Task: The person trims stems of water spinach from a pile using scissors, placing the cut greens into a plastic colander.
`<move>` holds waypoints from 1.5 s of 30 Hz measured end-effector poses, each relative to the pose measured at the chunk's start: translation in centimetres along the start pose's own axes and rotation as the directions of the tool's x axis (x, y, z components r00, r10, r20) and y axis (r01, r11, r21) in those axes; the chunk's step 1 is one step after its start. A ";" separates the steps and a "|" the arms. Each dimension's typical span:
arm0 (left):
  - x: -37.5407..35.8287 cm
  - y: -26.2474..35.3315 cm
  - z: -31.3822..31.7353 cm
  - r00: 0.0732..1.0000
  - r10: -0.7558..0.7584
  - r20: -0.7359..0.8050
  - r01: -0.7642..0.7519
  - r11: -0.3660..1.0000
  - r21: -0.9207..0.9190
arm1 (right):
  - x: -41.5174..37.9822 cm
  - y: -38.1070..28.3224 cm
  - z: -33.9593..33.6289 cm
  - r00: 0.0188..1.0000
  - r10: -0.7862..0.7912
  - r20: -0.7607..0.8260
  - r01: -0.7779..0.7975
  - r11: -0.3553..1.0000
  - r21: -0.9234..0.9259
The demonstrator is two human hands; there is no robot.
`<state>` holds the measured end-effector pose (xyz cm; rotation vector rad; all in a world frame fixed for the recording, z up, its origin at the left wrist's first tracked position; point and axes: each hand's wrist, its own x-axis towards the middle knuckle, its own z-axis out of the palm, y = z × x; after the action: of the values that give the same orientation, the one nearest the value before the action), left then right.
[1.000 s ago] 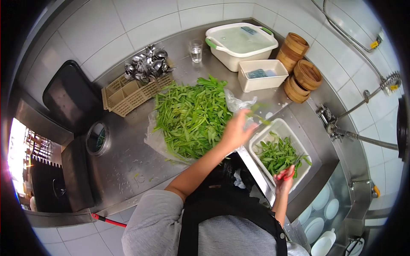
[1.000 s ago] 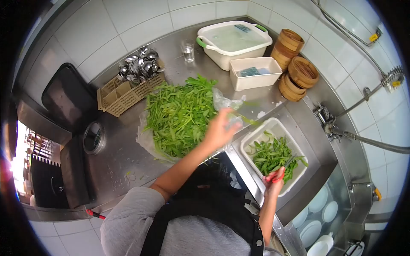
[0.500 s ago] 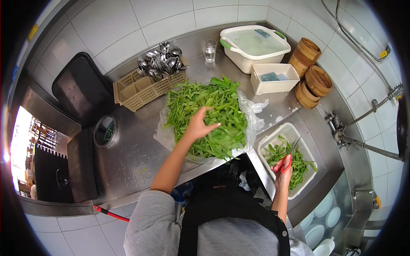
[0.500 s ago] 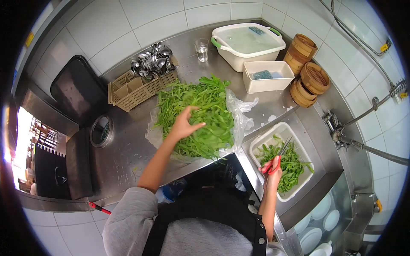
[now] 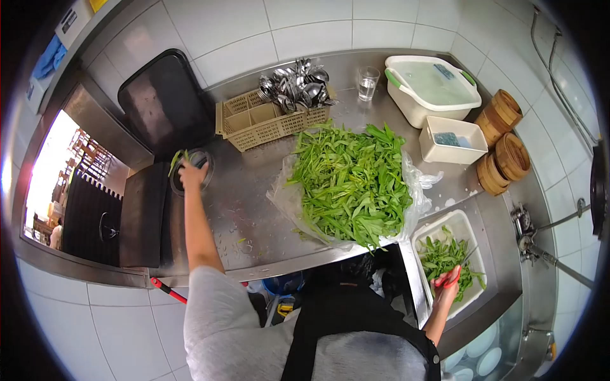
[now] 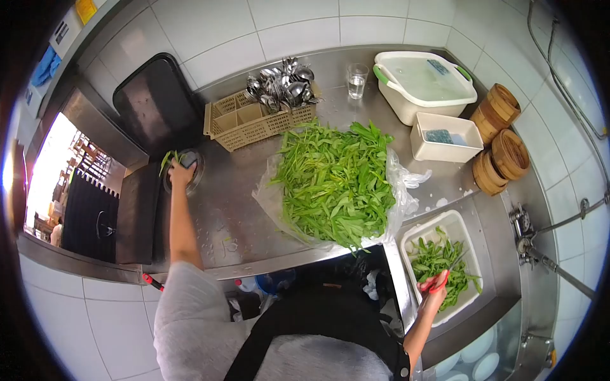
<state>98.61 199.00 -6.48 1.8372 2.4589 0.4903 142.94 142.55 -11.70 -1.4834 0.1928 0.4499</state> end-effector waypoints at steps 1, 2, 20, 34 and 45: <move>1.6 -1.8 1.7 0.982 -0.162 0.093 0.136 0.963 0.234 | 0.0 -0.3 0.5 1.000 0.003 0.015 -0.003 1.000 -0.007; 2.3 -0.8 1.5 0.943 -0.241 0.230 0.168 0.940 0.298 | -0.1 -0.7 1.1 1.000 -0.009 0.010 0.010 0.998 -0.061; -31.4 24.1 4.0 0.223 0.972 0.067 -0.741 0.214 -0.637 | 7.0 1.3 17.2 0.804 -0.560 0.200 0.594 0.736 -0.324; -18.3 20.0 4.8 0.750 0.647 -0.141 0.018 -0.233 -0.972 | 8.3 -6.2 17.1 0.874 -0.476 0.096 0.465 0.878 0.115; -17.5 23.3 1.7 0.657 0.752 0.058 -0.525 0.510 -0.681 | 10.5 -3.1 11.4 0.852 -0.523 -0.029 0.524 0.851 0.033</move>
<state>125.90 188.80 -4.65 2.1985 1.0633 0.7801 152.02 155.48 -11.99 -1.4300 -0.1910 -0.0140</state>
